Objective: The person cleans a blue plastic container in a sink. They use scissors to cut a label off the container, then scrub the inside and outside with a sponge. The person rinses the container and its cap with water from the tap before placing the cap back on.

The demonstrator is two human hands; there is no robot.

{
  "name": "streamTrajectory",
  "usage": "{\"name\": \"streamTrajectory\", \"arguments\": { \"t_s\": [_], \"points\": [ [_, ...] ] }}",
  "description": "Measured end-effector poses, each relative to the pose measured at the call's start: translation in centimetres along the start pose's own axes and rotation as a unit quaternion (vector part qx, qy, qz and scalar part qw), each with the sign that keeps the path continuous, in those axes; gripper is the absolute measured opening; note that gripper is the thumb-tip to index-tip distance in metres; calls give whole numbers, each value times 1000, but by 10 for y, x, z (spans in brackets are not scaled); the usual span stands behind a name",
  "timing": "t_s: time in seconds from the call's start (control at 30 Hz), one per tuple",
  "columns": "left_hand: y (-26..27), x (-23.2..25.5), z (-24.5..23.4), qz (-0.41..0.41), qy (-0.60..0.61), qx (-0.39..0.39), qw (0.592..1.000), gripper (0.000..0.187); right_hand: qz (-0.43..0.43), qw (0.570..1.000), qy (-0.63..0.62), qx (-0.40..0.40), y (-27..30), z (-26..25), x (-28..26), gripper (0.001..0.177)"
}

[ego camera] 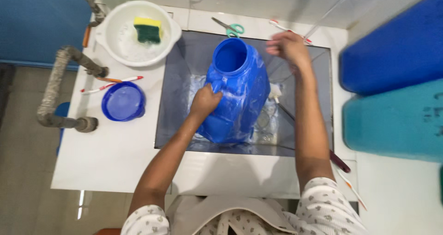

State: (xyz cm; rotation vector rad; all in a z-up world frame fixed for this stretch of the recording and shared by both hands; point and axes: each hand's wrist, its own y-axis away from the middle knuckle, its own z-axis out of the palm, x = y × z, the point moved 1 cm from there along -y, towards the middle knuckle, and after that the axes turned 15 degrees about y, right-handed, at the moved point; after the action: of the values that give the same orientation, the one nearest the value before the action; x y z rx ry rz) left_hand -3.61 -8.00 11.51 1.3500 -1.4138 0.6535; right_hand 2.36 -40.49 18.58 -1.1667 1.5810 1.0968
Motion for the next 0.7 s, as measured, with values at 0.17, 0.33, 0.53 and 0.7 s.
{"name": "streamTrajectory", "arguments": {
  "t_s": [0.17, 0.33, 0.53, 0.7],
  "points": [
    [-19, 30, 53, 122, -93, -35, 988, 42, 67, 996, 59, -1, 21, -53, -2, 27],
    [-10, 44, 90, 133, -100, -37, 985, 50, 65, 984, 166, -10, 11, -54, -14, 29],
    [16, 59, 81, 183, -146, -41, 971, 46, 76, 990, 115, -34, 8, -55, -40, 16],
    [19, 67, 86, 167, -175, -66, 968, 45, 71, 996, -1, -51, 20, -59, -59, 21]
  ]
}}
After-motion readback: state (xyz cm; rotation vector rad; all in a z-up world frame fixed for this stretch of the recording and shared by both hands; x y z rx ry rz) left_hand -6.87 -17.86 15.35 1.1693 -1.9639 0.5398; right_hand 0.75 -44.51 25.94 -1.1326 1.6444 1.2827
